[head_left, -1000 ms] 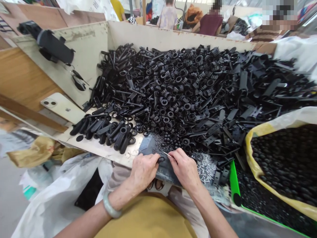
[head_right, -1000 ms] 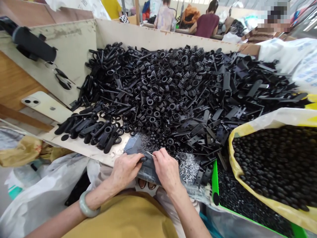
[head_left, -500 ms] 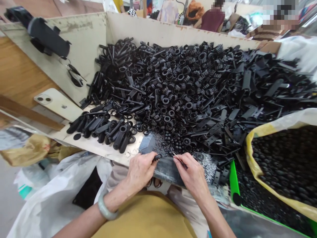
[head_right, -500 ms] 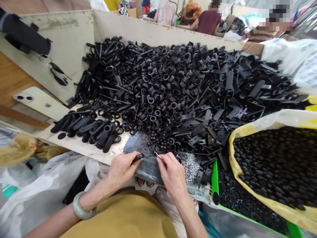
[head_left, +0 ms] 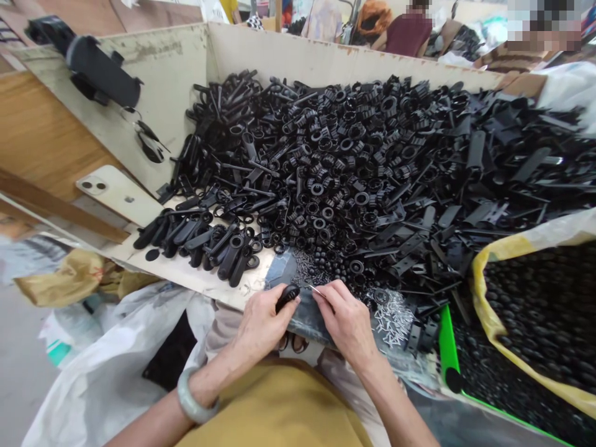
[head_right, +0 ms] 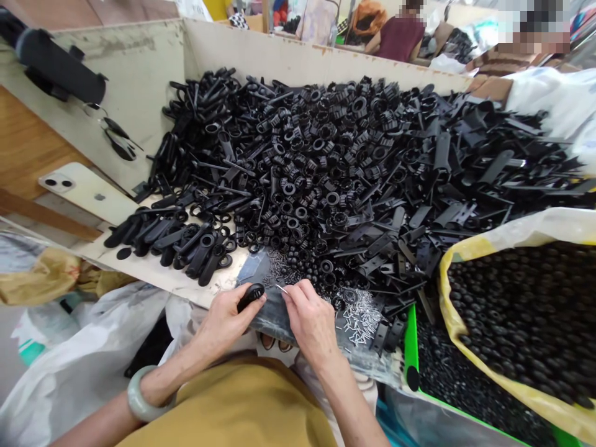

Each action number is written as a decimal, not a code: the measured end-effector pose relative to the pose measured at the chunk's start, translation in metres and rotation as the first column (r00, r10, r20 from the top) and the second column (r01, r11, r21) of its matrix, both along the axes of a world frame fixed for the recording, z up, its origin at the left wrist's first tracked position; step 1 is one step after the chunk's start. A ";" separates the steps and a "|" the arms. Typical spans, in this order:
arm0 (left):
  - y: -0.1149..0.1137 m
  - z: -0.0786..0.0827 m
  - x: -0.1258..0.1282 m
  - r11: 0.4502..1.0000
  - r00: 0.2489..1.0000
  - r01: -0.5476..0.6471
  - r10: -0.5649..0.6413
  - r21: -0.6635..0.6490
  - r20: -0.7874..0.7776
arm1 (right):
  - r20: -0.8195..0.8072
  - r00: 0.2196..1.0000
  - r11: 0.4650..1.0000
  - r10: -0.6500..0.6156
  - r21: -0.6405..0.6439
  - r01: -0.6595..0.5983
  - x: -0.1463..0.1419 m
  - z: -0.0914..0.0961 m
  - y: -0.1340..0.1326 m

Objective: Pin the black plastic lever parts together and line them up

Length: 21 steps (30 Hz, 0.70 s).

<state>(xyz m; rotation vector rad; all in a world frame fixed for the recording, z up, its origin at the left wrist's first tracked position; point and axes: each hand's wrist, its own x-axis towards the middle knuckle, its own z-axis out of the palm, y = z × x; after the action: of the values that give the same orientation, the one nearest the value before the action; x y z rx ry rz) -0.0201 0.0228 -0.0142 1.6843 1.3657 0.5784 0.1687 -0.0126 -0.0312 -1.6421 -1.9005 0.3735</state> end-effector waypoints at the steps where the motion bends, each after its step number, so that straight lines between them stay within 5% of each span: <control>1: 0.000 0.000 0.000 0.998 0.997 -0.013 0.017 -0.054 0.079 | -0.107 0.994 1.000 0.007 0.000 -0.007 0.000 0.003 -0.001; 7: -0.003 -0.005 0.007 0.941 0.919 0.035 0.103 -0.338 0.381 | -0.506 0.862 0.995 -0.027 -0.098 -0.026 -0.001 0.014 -0.011; 15: -0.007 0.000 0.011 0.918 0.886 0.102 0.092 -0.384 0.455 | -0.656 0.749 0.985 -0.096 -0.173 -0.026 -0.003 0.010 -0.015; 21: -0.009 0.005 0.010 0.911 0.895 0.128 0.065 -0.392 0.442 | -0.673 0.735 0.985 -0.081 -0.168 -0.046 -0.001 0.008 -0.016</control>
<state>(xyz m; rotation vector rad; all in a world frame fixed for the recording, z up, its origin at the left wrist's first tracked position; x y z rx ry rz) -0.0105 0.0135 -0.0097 1.1373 1.0300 0.5671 0.1674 -0.0281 -0.0230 -1.3506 -1.3079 1.0097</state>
